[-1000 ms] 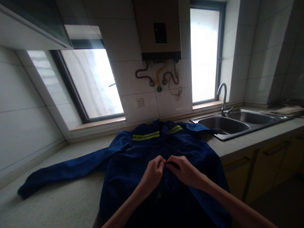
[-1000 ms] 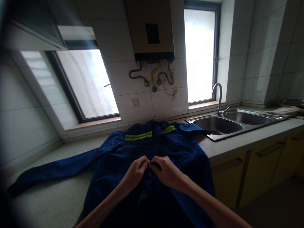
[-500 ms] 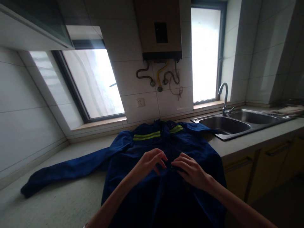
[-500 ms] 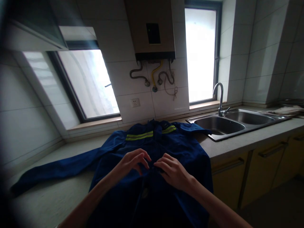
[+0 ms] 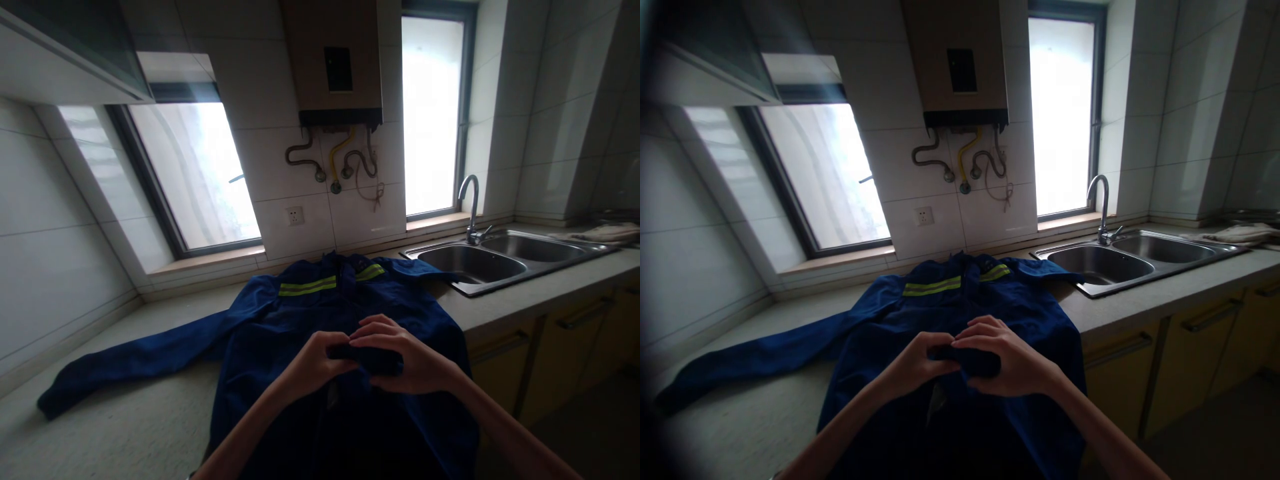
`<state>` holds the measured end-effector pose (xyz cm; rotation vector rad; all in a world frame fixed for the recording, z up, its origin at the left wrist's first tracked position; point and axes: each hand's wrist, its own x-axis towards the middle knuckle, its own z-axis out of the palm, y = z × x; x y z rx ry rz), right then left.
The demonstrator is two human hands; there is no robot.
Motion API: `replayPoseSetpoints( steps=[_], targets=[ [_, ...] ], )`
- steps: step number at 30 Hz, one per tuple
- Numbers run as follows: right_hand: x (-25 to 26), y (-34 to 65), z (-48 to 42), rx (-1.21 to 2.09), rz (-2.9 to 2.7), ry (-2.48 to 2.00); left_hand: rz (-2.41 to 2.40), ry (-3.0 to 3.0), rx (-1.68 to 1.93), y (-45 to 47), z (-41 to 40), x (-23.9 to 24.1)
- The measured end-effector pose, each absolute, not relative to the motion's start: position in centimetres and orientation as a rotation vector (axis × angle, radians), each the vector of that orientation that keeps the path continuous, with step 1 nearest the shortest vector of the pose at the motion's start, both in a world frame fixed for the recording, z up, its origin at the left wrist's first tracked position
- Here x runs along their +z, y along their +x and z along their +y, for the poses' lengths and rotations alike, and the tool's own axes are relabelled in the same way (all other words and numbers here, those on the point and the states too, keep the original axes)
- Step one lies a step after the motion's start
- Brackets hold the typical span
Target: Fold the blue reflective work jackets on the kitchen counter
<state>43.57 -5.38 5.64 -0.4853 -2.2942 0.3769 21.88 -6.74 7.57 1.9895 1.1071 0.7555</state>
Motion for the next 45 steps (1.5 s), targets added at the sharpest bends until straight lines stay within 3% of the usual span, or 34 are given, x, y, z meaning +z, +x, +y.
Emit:
replayPoseSetpoints(
  steps=[4,13,24,29,32,36,45],
  targets=[
    [6.4,43.3,-5.5,0.714,-2.175,-0.643,1.206,2.049,0.778,21.9,-6.9,7.4],
    [3.9,42.0,-4.8,0.819,-2.077,-0.755,1.252,1.965,0.913,22.5,-6.6,6.7],
    [4.0,41.9,-4.2,1.061,-1.970,-0.720,1.038,1.904,0.762,19.8,-5.1,7.7],
    [4.1,41.5,-4.0,0.939,-1.936,-0.749,1.343,2.329,1.015,20.7,-6.3,8.0],
    [4.1,41.5,-4.2,0.802,-1.934,-0.748,1.388,2.238,0.743,21.5,-7.7,8.6],
    [4.0,41.6,-4.5,0.680,-1.986,-0.668,1.196,1.643,0.438,22.5,-8.4,8.7],
    [3.0,42.1,-4.1,0.649,-1.909,-0.660,1.192,1.224,0.903,24.3,-7.1,5.9]
  ],
)
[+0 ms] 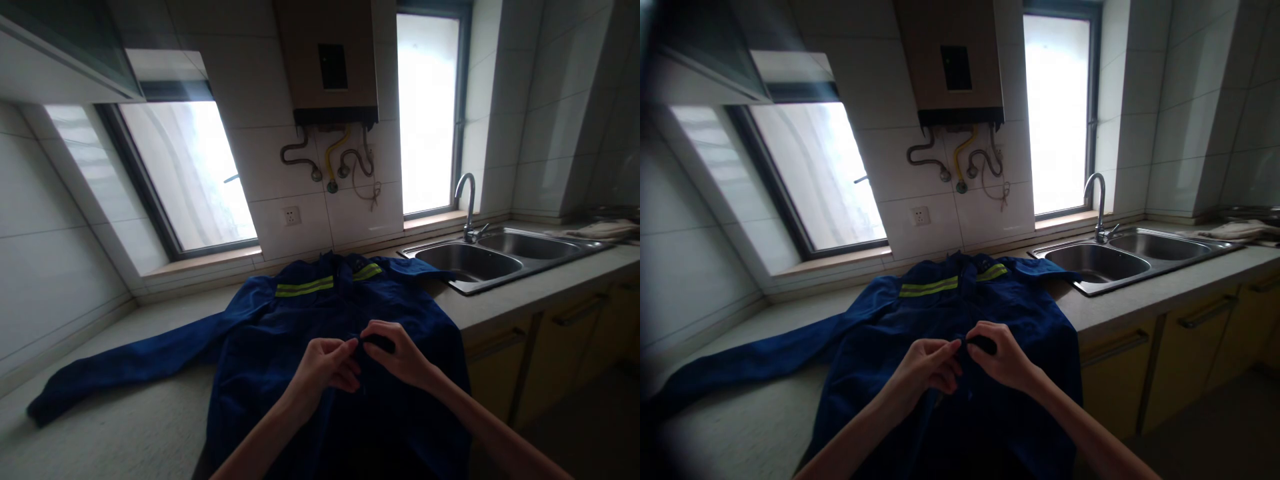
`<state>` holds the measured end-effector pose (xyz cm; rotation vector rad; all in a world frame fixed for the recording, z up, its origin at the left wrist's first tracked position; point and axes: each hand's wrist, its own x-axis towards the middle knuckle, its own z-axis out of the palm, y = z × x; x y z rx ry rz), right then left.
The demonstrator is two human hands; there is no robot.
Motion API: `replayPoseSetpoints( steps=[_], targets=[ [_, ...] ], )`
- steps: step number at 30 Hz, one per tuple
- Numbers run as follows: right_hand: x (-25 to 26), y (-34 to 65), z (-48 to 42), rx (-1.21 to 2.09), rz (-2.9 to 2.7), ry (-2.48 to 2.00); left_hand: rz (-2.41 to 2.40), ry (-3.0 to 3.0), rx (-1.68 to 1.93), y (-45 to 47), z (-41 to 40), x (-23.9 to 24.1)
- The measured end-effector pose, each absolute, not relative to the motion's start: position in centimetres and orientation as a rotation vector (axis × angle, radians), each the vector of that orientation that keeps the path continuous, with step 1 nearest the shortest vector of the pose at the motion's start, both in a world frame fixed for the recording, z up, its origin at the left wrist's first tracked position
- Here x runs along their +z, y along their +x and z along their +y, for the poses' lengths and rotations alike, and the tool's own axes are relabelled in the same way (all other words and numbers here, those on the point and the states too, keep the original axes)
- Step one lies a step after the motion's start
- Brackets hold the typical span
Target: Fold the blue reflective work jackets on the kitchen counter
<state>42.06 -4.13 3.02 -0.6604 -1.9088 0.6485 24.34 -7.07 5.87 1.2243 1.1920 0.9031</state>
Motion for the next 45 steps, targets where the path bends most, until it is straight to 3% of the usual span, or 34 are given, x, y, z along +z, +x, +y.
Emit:
replayPoseSetpoints(
  steps=[7,10,21,34,38,45],
  targets=[
    [2.5,41.3,-2.5,1.031,-1.735,-1.041,1.217,1.389,1.202,25.7,-8.1,3.2],
    [2.7,41.1,-2.4,1.163,-1.713,-0.974,1.272,1.532,1.224,26.2,-8.7,2.6],
    [3.0,40.2,-4.3,0.790,-1.742,-0.752,1.153,1.449,1.164,26.1,-9.1,3.4],
    [4.4,40.6,-2.8,1.059,-1.707,-0.789,1.276,1.806,1.002,26.5,-10.2,3.0],
    [4.6,41.6,-3.2,1.163,-1.827,-0.756,1.304,1.965,1.312,24.5,-10.1,4.7],
    [3.7,42.8,-7.0,1.315,-2.619,-0.313,1.212,1.579,1.877,19.8,-7.4,8.1]
  ],
)
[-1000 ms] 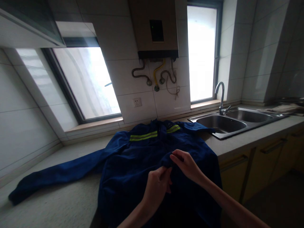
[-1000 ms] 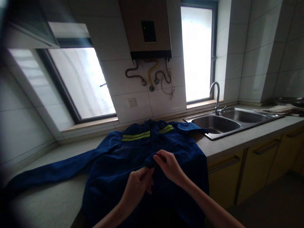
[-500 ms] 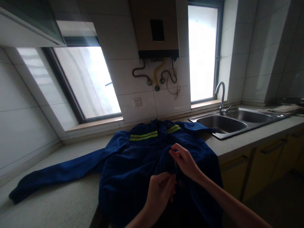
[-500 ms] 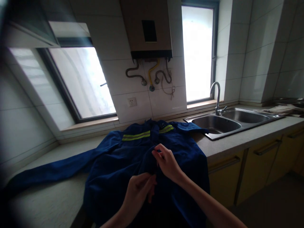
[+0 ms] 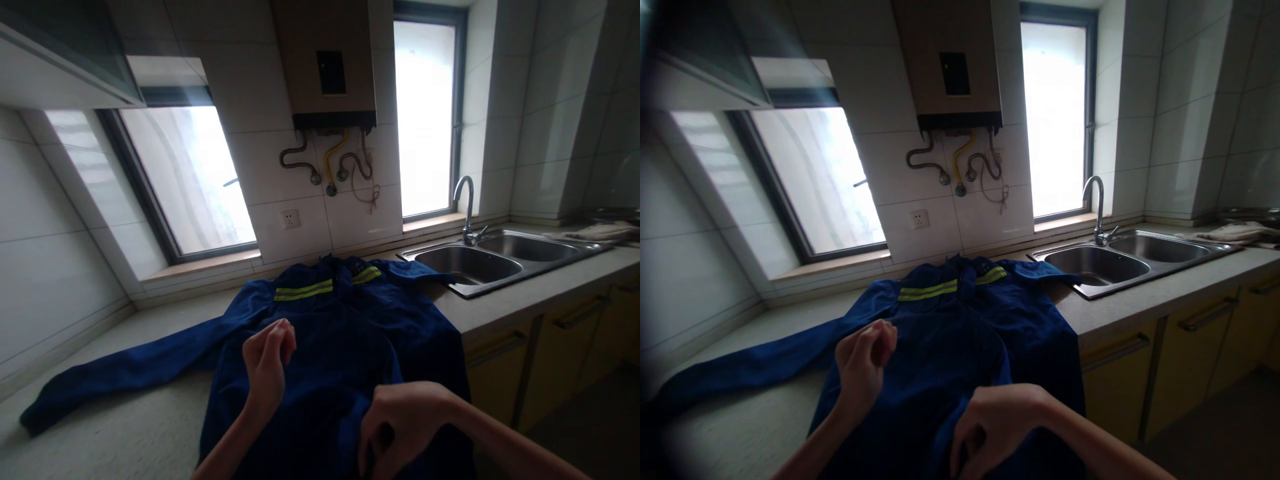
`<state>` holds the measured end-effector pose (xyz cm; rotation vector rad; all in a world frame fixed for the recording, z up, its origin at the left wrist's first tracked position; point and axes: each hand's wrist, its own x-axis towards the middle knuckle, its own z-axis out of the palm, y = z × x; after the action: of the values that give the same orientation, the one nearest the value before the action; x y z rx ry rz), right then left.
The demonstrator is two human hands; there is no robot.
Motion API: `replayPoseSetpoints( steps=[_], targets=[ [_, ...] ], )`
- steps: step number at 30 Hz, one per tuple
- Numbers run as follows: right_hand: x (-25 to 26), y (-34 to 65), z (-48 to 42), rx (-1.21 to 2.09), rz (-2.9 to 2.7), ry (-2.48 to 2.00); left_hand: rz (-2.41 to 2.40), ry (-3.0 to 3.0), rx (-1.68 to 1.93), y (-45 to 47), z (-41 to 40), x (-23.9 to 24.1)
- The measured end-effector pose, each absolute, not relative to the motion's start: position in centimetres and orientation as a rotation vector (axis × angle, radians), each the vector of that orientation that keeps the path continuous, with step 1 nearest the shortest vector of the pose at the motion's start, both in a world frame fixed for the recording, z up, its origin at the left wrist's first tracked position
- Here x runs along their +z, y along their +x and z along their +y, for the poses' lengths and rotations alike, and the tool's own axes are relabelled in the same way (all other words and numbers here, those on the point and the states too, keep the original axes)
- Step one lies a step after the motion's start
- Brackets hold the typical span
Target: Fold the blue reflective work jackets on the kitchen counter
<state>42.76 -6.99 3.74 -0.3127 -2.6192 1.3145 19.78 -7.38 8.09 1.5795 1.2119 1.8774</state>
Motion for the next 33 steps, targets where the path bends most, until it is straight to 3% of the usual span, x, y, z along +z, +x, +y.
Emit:
replayPoseSetpoints(
  steps=[3,6,13,25,33],
  targets=[
    [3.5,42.9,-6.5,1.557,-2.678,-0.230,1.269,1.513,1.922,18.6,-6.2,8.9],
    [3.5,42.6,-2.5,1.626,-2.471,-0.444,1.268,1.403,1.923,17.9,-5.7,9.6],
    [3.8,38.0,12.6,0.582,-1.988,-1.208,1.158,1.287,1.941,17.0,-5.9,11.3],
    [4.5,29.3,18.1,0.487,-2.069,-1.512,1.156,1.282,1.961,15.1,-6.1,12.6],
    [3.3,30.2,15.6,0.283,-2.193,-1.316,1.322,1.397,1.808,13.6,-4.5,11.4]
  ],
)
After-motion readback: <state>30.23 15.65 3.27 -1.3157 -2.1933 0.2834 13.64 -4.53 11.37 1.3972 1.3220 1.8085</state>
